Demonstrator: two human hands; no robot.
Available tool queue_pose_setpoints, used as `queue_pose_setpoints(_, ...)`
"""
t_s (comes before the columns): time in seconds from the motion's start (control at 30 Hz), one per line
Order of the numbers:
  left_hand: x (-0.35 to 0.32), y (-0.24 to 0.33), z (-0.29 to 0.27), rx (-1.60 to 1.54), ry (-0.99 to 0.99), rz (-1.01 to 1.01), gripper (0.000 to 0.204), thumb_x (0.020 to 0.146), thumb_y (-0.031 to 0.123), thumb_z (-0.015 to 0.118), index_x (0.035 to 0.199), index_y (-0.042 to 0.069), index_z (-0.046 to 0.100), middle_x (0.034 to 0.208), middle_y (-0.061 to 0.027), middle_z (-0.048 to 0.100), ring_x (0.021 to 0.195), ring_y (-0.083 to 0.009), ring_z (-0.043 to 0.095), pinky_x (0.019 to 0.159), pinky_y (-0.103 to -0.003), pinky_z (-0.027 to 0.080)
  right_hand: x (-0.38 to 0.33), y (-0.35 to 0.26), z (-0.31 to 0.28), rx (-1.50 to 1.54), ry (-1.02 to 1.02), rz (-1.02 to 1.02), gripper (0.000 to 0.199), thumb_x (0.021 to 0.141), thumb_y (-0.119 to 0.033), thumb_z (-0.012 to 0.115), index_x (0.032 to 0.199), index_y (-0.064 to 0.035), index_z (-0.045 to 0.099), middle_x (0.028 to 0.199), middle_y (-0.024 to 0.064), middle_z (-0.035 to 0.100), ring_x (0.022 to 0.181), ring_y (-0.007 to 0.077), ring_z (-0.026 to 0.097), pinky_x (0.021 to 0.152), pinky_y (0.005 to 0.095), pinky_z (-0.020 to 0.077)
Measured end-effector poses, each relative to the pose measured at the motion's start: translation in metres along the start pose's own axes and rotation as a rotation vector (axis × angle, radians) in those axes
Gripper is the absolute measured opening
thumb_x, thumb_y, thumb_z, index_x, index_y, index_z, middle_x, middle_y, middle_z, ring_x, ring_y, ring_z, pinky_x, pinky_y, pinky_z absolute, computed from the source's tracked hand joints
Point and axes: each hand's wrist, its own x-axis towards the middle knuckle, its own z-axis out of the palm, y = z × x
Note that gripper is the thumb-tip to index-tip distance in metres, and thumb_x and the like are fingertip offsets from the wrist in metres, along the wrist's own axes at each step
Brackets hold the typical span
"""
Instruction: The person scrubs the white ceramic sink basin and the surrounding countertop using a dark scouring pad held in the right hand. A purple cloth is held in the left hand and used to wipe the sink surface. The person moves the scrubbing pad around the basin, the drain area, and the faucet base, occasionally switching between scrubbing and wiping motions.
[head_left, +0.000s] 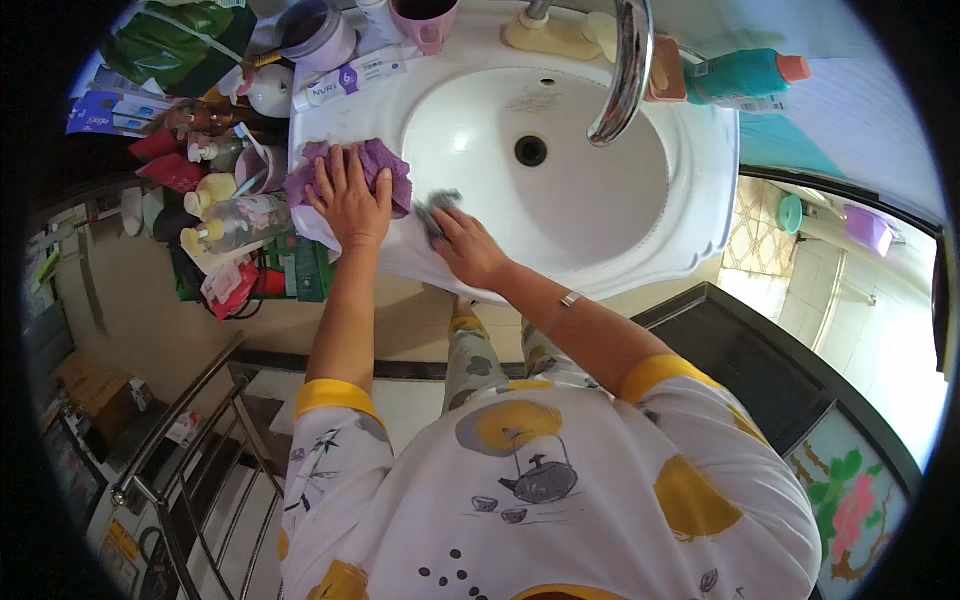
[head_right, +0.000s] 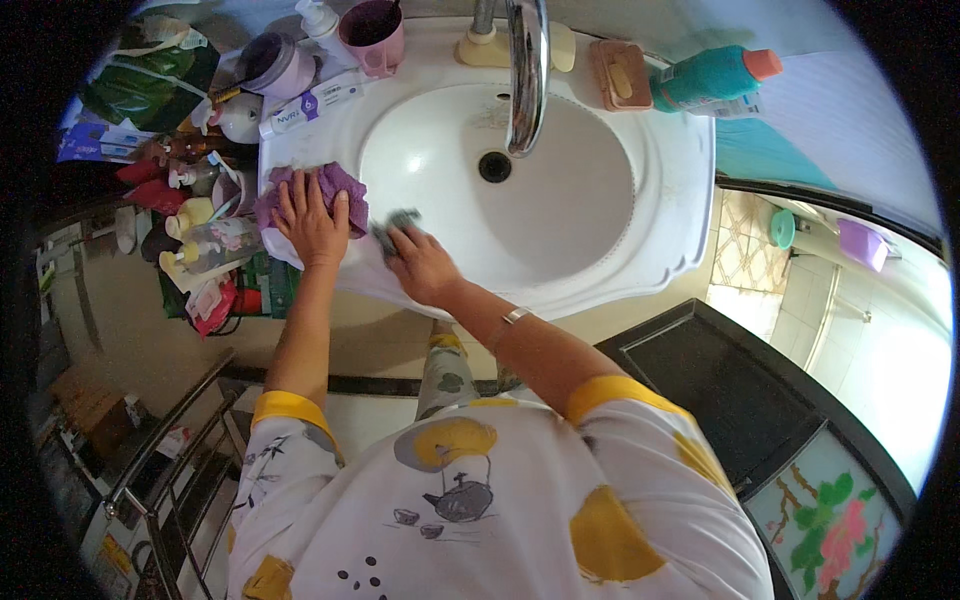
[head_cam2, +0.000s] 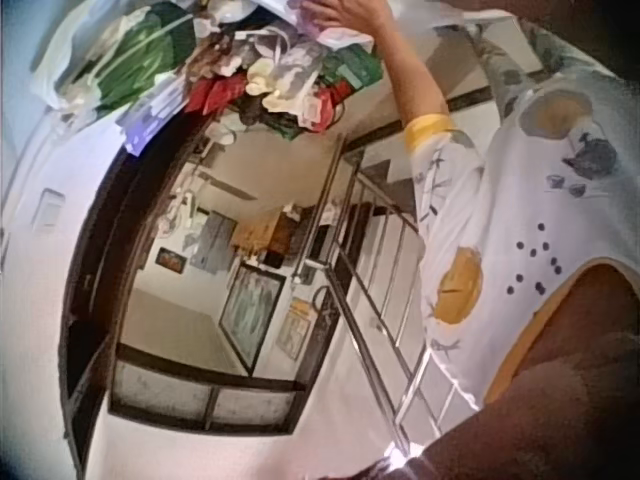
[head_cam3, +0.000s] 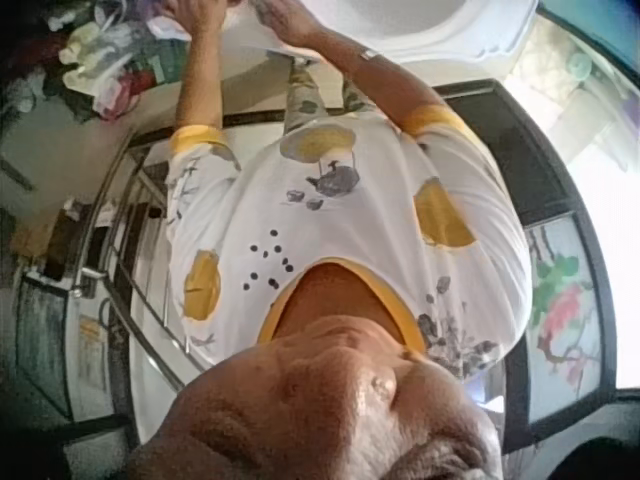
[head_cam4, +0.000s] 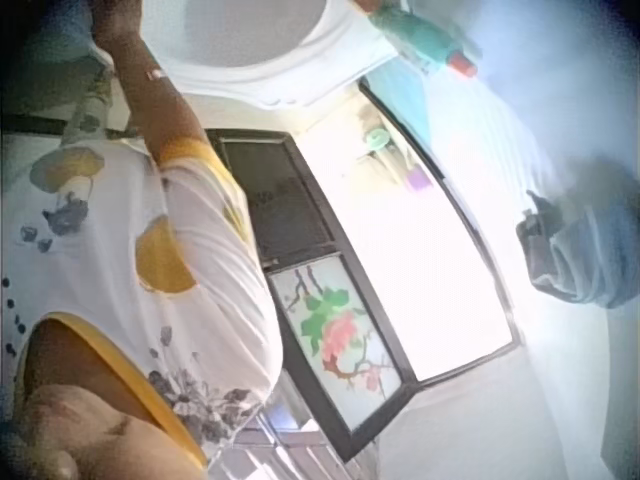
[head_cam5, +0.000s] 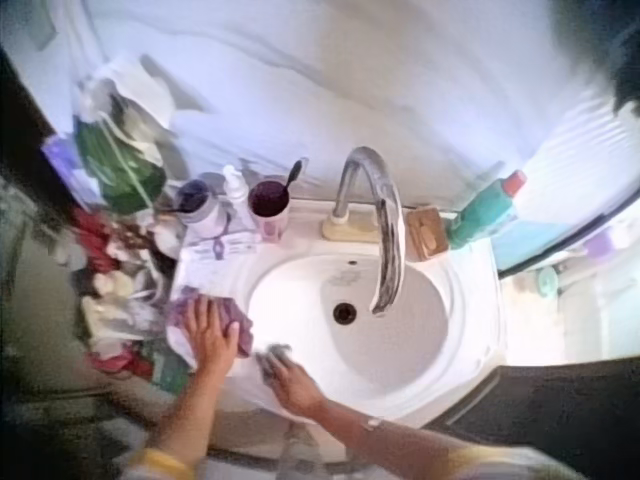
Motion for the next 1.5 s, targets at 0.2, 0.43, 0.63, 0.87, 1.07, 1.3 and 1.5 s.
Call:
queue_pose_setpoints(0.2, -0.005, -0.003, -0.009, -0.022, -0.002, -0.002, 0.062, 0.088, 0.05, 0.053, 0.138, 0.014, 0.049, 0.149, -0.008, 0.037, 0.141, -0.0345, 0.024, 0.112, -0.061, 0.012, -0.01, 0.109, -0.093, -0.43, -0.296, 0.281, 0.064, 0.092, -0.034, 0.051, 0.147, -0.0096, 0.031, 0.152, 0.0221, 0.025, 0.138, 0.0409, 0.028, 0.115, 0.0476, 0.0234)
queue_pose_setpoints(0.43, -0.002, -0.003, -0.008, -0.063, -0.01, 0.009, 0.063, 0.088, 0.051, 0.051, 0.138, 0.013, 0.049, 0.151, -0.0087, 0.036, 0.142, -0.0357, 0.022, 0.112, -0.061, 0.011, 0.092, 0.022, 0.032, 0.147, 0.128, 0.128, 0.071, 0.09, -0.025, 0.053, 0.151, -0.0099, 0.02, 0.152, 0.0299, 0.019, 0.138, 0.047, 0.023, 0.114, 0.0492, 0.021)
queue_pose_setpoints(0.63, 0.023, 0.029, -0.01, -0.151, -0.019, 0.136, 0.064, 0.088, 0.051, 0.049, 0.138, 0.011, 0.049, 0.151, -0.0096, 0.036, 0.142, -0.036, 0.022, 0.111, -0.061, 0.009, 0.284, 0.222, -0.036, 1.929, 0.973, 0.336, 0.033, 0.092, -0.024, 0.052, 0.123, -0.0131, 0.059, 0.125, 0.0062, 0.059, 0.119, 0.02, 0.053, 0.094, 0.0338, 0.0429)
queue_pose_setpoints(0.87, -0.002, -0.001, -0.011, -0.112, -0.018, 0.003, 0.063, 0.088, 0.05, 0.051, 0.136, 0.01, 0.051, 0.15, -0.0114, 0.037, 0.142, -0.0364, 0.023, 0.11, -0.062, 0.011, 0.202, 0.076, -0.128, 1.468, 1.322, 0.469, 0.053, 0.096, -0.031, 0.045, 0.135, 0.0029, 0.035, 0.138, 0.0232, 0.04, 0.128, 0.0375, 0.04, 0.108, 0.049, 0.03)
queue_pose_setpoints(1.07, -0.003, -0.004, -0.01, -0.116, -0.005, 0.008, 0.061, 0.087, 0.047, 0.055, 0.136, 0.01, 0.052, 0.148, -0.0113, 0.039, 0.141, -0.037, 0.025, 0.11, -0.062, 0.012, 0.211, 0.017, 0.014, 0.845, 0.862, 0.355, 0.075, 0.096, -0.034, 0.045, 0.147, 0.0096, 0.012, 0.149, 0.0331, 0.02, 0.139, 0.0433, 0.021, 0.117, 0.0435, 0.0127)
queue_pose_setpoints(1.3, 0.004, 0.002, -0.01, -0.104, -0.003, 0.022, 0.061, 0.087, 0.048, 0.054, 0.136, 0.01, 0.051, 0.148, -0.0114, 0.039, 0.14, -0.0365, 0.026, 0.11, -0.061, 0.013, 0.202, 0.067, -0.014, 0.863, 0.709, 0.227, 0.073, 0.097, -0.032, 0.045, 0.147, 0.0062, 0.007, 0.154, 0.026, 0.015, 0.139, 0.0376, 0.022, 0.115, 0.0411, 0.0174)
queue_pose_setpoints(1.5, 0.003, 0.001, -0.016, -0.07, -0.018, 0.005, 0.06, 0.088, 0.046, 0.054, 0.136, 0.009, 0.051, 0.148, -0.0122, 0.039, 0.14, -0.0362, 0.027, 0.111, -0.06, 0.013, 0.078, 0.064, -0.004, 0.021, -0.048, -0.017, 0.058, 0.098, -0.022, 0.044, 0.146, 0.0029, 0.025, 0.152, 0.0224, 0.026, 0.143, 0.0416, 0.017, 0.117, 0.0471, 0.0162)
